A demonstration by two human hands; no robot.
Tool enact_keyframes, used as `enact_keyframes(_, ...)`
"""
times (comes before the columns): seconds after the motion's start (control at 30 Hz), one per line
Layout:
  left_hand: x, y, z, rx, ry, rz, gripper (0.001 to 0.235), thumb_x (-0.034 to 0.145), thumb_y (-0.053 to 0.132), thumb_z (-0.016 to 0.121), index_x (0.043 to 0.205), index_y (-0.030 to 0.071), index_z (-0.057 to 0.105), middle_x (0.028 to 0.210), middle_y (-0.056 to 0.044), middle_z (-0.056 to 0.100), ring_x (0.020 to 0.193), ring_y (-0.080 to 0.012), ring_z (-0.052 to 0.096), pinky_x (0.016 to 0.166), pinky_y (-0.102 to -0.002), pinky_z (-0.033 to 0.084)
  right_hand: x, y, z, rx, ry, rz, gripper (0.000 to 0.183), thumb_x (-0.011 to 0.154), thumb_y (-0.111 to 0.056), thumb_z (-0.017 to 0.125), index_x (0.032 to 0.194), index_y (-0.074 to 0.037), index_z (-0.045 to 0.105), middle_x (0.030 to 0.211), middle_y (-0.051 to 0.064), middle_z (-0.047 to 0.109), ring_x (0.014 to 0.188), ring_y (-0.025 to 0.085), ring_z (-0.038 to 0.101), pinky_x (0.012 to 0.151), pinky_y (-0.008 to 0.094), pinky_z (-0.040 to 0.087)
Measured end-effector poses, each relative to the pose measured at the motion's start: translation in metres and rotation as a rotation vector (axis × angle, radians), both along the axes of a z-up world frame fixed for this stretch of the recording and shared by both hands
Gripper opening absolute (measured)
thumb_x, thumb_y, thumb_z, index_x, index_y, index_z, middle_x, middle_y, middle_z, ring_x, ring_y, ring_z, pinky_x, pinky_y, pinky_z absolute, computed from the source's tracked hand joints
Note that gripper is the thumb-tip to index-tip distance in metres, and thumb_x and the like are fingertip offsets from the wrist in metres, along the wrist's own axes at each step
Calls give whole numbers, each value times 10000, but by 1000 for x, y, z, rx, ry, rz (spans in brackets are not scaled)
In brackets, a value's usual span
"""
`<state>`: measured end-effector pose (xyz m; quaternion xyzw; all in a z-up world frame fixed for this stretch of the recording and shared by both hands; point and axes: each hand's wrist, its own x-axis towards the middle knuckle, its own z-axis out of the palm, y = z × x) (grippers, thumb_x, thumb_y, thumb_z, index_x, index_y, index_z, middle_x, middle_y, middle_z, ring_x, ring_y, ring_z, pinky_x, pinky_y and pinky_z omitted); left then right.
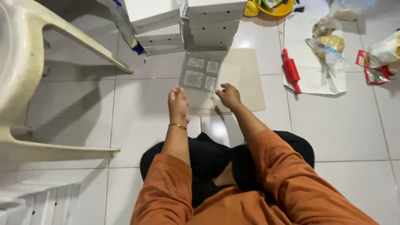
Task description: The person sits on the floor and assembles white cardboard boxes. They place clear plastic inserts into the box bases, fold the sides, and secure the lids. The person also folds a flat piece of cardboard into a smaller rectangular shape.
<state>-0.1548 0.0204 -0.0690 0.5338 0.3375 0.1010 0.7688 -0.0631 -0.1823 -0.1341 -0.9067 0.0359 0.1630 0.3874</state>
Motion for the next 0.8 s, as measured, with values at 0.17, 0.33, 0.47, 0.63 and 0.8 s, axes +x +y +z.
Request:
enact_keyframes(0.17,25,-4,-24,-51,53,-33,494,1011,331,623,1460,181,481,1477,-115,473,1268,-273,514,886,-378,421,34,28,-30,8,80,-165,746,886,-494,781,1453,-65,556,1211,221,724,1208,373,663,1011,520,536)
enact_keyframes(0.33,52,-18,-42,-138,88,-10,547,987,342,647,1476,184,459,1454,-89,485,1249,-257,521,899,-385,398,48,43,-27,-4,110,-252,657,849,-438,832,1359,-80,624,1195,195,736,1198,350,674,1005,494,545)
enact_keyframes(0.47,62,-10,-55,-140,63,72,679,978,324,693,1536,105,373,1530,-214,413,1427,-383,417,1028,-483,351,61,41,-70,-2,73,-225,297,895,-302,761,1152,-153,745,1000,108,778,1071,308,726,917,444,592)
enact_keyframes(0.63,54,-12,-32,-123,146,196,984,905,289,804,1598,5,165,1552,-355,259,1504,-467,281,1164,-568,284,42,47,-55,91,48,-222,262,923,-219,708,1160,-122,761,981,148,775,1006,322,745,877,453,603)
enact_keyframes(0.8,45,-4,-39,-3,395,300,926,893,296,819,1569,175,197,1500,-250,366,1406,-478,438,1053,-717,419,15,40,-9,64,-18,-148,237,943,-173,682,1161,-101,743,800,95,767,723,204,767,705,362,623)
